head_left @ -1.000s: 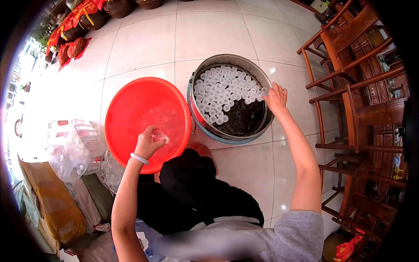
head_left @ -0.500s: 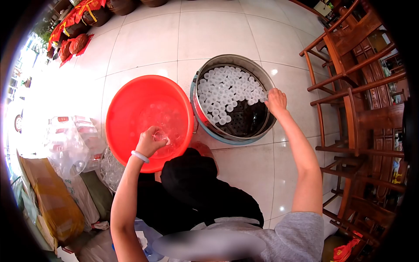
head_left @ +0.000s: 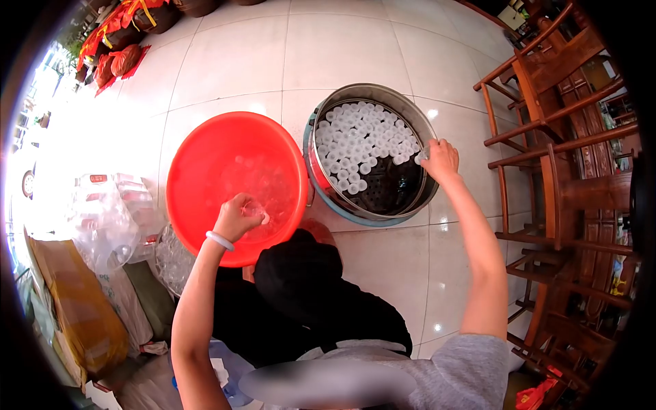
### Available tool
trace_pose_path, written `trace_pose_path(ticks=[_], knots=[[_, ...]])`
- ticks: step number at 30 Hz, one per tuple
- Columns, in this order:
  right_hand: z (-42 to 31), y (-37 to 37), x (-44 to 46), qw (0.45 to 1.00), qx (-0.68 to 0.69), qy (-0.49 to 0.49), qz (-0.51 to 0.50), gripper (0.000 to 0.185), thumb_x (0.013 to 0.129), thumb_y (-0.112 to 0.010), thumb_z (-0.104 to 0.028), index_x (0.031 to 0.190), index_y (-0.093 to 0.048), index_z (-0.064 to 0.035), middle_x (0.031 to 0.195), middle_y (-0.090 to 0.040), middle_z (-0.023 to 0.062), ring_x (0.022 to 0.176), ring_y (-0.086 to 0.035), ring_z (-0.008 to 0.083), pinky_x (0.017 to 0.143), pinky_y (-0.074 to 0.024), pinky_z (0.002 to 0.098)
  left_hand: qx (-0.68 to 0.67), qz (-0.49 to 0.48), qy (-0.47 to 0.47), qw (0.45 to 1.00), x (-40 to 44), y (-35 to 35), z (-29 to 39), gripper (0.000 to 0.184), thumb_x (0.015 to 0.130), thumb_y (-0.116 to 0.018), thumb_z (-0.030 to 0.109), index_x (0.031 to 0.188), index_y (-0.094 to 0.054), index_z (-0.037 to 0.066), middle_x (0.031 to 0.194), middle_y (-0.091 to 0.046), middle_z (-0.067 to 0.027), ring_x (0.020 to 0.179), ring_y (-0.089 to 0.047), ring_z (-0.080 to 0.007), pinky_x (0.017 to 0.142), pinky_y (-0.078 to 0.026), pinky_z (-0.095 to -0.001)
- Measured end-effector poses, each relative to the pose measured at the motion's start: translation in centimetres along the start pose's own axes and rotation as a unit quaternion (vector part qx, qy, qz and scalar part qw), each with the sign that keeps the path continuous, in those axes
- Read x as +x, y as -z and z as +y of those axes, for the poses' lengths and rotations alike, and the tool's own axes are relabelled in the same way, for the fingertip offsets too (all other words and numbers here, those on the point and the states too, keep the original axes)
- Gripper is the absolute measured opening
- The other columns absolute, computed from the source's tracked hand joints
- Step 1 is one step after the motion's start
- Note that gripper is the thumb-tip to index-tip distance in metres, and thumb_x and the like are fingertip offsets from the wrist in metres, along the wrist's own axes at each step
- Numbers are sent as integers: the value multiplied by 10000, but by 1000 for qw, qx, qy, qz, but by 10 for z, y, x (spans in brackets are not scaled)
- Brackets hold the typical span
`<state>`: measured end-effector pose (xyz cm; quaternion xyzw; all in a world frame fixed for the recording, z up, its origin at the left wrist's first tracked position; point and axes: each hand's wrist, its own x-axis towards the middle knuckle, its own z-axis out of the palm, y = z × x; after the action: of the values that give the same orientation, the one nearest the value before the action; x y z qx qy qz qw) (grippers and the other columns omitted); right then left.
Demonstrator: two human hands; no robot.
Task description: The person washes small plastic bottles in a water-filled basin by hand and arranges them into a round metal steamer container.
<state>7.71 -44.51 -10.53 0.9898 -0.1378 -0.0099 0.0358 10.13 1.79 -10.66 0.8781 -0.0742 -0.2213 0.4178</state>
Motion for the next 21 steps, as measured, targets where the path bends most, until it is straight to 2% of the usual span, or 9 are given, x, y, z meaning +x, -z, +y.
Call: trace_pose_path(ticks=[4,6,7,8,9,14,17,19,21], knots=[[-25,22,-6,984,178,-31,11,365,635,-673,-181,957,-553,-56,915,-538,116,849,-558,246,745,-448,374,-118,7,11,993,7,1,-12,306,694,-646,199,869,-554,-36,737,-598,-122,729,-585,-214,650,-478,-315],[-50,32,-10,906,420,26,39,399,647,-673,-182,1003,-543,-56,888,-527,88,777,-562,195,690,-473,329,-315,-23,68,946,10,8,-9,251,809,-528,179,960,-527,-21,767,-559,-74,655,-581,-185,604,-510,-322],[-73,48,-14,880,471,55,29,408,651,-692,-188,1004,-547,-47,868,-513,73,726,-550,158,653,-472,293,-313,-7,81,946,10,12,-8,251,809,-528,179,960,-527,-21,767,-559,-74,655,-581,-185,604,-510,-322],[-97,58,-17,858,501,103,45,388,654,-701,-182,987,-558,-43,866,-518,75,734,-553,149,642,-474,294,-421,41,109,900,12,15,-3,275,822,-507,214,991,-516,-3,778,-548,-75,677,-581,-197,635,-510,-347],[-122,69,-17,849,506,151,22,393,655,-705,-189,989,-562,-39,871,-523,85,738,-556,162,655,-474,296,-522,88,130,838,12,18,-1,300,835,-486,248,1022,-505,15,789,-538,-76,698,-582,-209,665,-509,-371],[-249,78,-8,818,464,332,-81,458,649,-708,-241,1022,-561,-19,930,-548,173,858,-556,306,774,-456,352,-604,118,111,781,8,31,-2,290,830,-525,232,1045,-506,38,840,-539,-66,780,-575,-211,720,-504,-418],[-315,46,-2,826,415,373,-81,475,669,-698,-254,1039,-544,1,877,-550,149,812,-568,241,745,-457,320,-610,148,52,777,4,39,-9,264,832,-543,225,1028,-520,49,883,-549,-68,806,-573,-213,736,-500,-426],[-349,36,3,816,399,381,-172,530,635,-719,-279,1025,-534,29,850,-568,156,826,-574,245,738,-462,334,-613,151,62,773,2,47,-17,274,802,-593,152,1021,-508,12,921,-558,-108,815,-572,-215,635,-519,-418],[-372,30,4,791,416,385,-230,550,615,-733,-277,1020,-530,36,847,-573,153,829,-576,240,738,-463,331,-632,154,80,756,3,54,-34,264,804,-592,176,1004,-510,23,929,-562,-107,818,-573,-221,639,-516,-416]])
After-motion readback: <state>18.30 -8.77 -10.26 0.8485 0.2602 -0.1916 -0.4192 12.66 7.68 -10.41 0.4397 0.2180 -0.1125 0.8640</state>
